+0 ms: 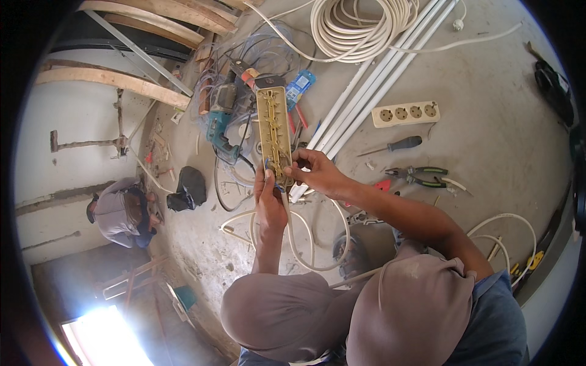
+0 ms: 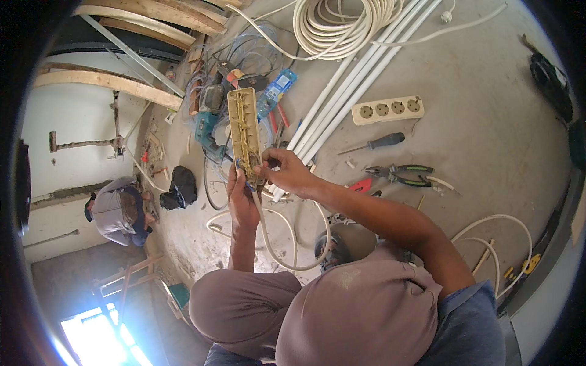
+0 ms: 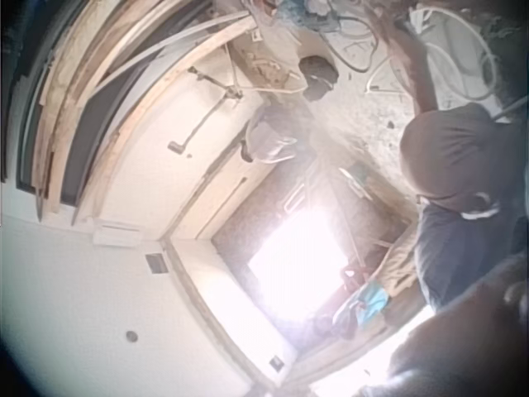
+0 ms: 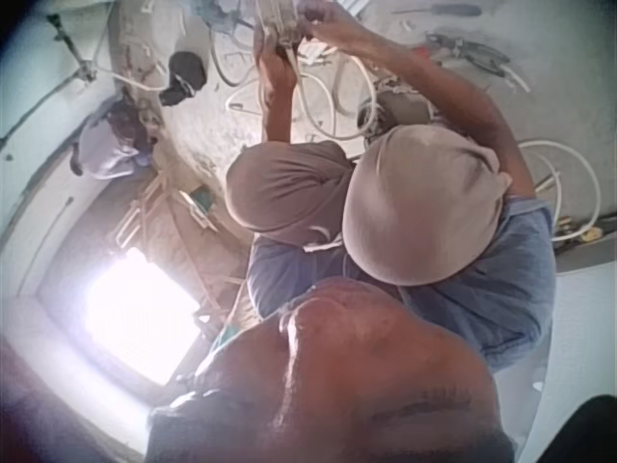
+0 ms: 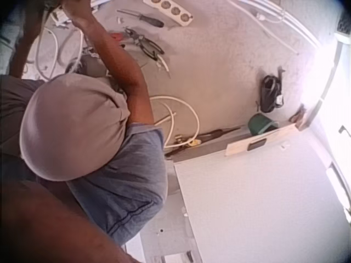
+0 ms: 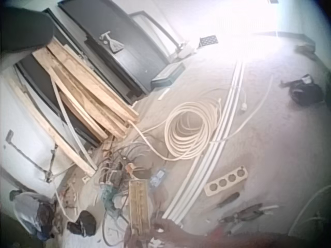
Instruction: The person disassembles an old power strip using a screwdriver and pliers, then begins wiring a new power strip by stripping insulation from a cable and securing the wires into the internal terminals of the new casing.
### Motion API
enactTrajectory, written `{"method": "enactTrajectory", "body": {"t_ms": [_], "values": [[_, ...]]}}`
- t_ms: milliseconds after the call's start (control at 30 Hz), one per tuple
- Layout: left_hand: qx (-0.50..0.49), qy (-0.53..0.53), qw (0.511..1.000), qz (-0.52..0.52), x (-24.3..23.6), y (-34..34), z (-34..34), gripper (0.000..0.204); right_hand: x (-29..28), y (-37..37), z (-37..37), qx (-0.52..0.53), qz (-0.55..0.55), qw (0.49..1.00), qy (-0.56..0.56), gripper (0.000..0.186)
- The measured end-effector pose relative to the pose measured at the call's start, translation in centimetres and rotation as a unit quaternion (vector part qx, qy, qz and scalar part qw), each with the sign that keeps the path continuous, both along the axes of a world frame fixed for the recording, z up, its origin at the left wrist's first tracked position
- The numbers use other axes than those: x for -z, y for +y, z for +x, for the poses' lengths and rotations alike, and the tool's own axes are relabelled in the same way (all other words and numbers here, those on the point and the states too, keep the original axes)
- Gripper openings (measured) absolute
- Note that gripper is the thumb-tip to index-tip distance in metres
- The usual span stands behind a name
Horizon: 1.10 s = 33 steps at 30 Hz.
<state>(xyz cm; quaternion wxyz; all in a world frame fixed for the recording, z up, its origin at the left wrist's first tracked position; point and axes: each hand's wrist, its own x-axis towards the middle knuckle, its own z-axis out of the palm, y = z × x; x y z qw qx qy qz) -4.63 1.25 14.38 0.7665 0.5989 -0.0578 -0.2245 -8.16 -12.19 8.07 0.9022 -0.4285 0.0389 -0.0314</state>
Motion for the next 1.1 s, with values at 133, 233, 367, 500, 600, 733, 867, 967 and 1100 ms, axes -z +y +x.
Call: {"method": "enactTrajectory", "body": {"t_ms": [133,233,367,500,600,733,867,967,1100], "values": [[-0.016,0.042,0.999,-0.020,-0.1,-0.6,0.2,0.037,0.4,0.9,0.7,0.112,-0.098,0.988,-0.044,0.025],[-0.041,0.048,0.998,-0.029,-0.1,-1.0,0.5,0.035,-0.1,1.3,1.0,0.151,-0.139,0.978,-0.046,0.026],[-0.063,0.011,0.997,-0.034,1.1,-0.3,1.5,0.035,-0.6,1.0,1.2,0.102,-0.109,0.989,-0.013,0.027],[-0.088,-0.012,0.995,-0.038,2.2,-1.3,1.7,0.034,0.2,1.6,-0.7,-0.006,-0.012,0.997,0.070,0.035],[-0.117,-0.016,0.991,-0.060,2.6,-1.4,1.8,0.033,-0.3,2.4,-1.9,-0.059,0.014,0.995,0.080,0.037],[-0.154,-0.003,0.986,-0.070,2.8,-1.5,1.7,0.033,-0.3,1.7,-1.2,-0.102,-0.067,0.991,0.052,0.035],[-0.156,0.056,0.981,-0.102,2.9,-0.8,1.5,0.037,0.1,1.1,-0.8,-0.161,-0.053,0.986,-0.004,0.036],[-0.101,0.051,0.989,-0.096,3.0,0.9,1.5,0.040,-1.4,0.5,-1.5,-0.210,-0.043,0.976,0.044,0.037],[-0.040,0.076,0.996,-0.011,1.8,2.4,1.1,0.049,0.1,0.3,-2.0,-0.273,-0.016,0.961,0.049,0.039]]}}
